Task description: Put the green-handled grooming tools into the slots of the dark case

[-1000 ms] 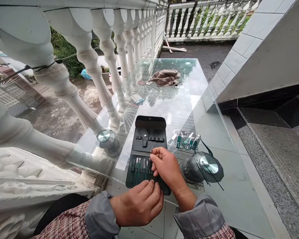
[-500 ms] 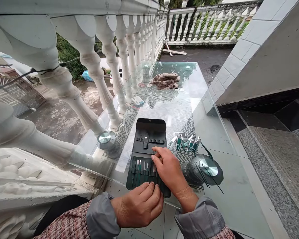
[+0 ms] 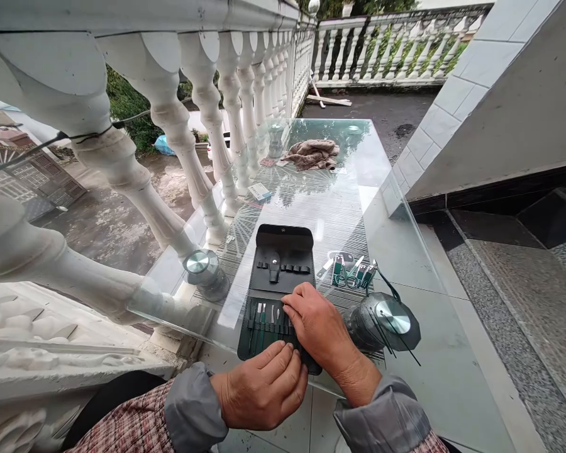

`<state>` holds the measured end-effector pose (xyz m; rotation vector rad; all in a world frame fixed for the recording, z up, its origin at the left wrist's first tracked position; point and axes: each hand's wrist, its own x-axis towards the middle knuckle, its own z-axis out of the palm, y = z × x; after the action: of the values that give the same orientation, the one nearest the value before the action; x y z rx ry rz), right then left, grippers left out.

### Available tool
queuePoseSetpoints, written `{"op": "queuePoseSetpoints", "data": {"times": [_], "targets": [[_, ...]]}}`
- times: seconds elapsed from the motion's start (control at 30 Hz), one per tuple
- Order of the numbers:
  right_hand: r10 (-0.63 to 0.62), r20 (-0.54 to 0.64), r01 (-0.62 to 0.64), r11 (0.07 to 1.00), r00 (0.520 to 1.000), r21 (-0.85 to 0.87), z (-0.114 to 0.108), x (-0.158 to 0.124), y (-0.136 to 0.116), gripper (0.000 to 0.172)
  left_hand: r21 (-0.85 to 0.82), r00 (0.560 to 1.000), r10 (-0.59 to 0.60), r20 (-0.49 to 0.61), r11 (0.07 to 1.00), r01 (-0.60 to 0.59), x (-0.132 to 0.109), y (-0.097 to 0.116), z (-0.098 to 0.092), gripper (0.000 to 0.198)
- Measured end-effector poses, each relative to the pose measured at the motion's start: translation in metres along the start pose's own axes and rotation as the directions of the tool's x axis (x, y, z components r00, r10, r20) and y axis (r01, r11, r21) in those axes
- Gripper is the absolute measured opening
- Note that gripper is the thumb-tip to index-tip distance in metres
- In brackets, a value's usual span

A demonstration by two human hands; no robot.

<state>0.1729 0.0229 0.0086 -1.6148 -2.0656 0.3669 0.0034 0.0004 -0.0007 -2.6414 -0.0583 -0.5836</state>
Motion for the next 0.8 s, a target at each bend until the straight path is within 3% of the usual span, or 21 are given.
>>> {"op": "queuePoseSetpoints", "data": {"times": [0.5,0.67,0.8], "targets": [[-0.155,0.004,0.153,0.968,0.988,-0.200,0.001,-0.007,0.000,0.031,-0.035,1.000,-0.021,-0.021,0.999,0.020,0.000,0.000,0.002,0.027],[-0.143,-0.167,0.122,0.984,0.976,-0.129,-0.010,-0.009,0.013,0.032,-0.023,1.000,-0.010,0.017,1.000,0.010,0.000,-0.001,0.000,0.028],[0.085,-0.391,-0.127,0.988,0.917,-0.084,-0.040,-0.015,0.040,0.024,-0.013,0.999,-0.017,0.028,1.000,0.018,-0.001,-0.001,-0.002,0.030]]}}
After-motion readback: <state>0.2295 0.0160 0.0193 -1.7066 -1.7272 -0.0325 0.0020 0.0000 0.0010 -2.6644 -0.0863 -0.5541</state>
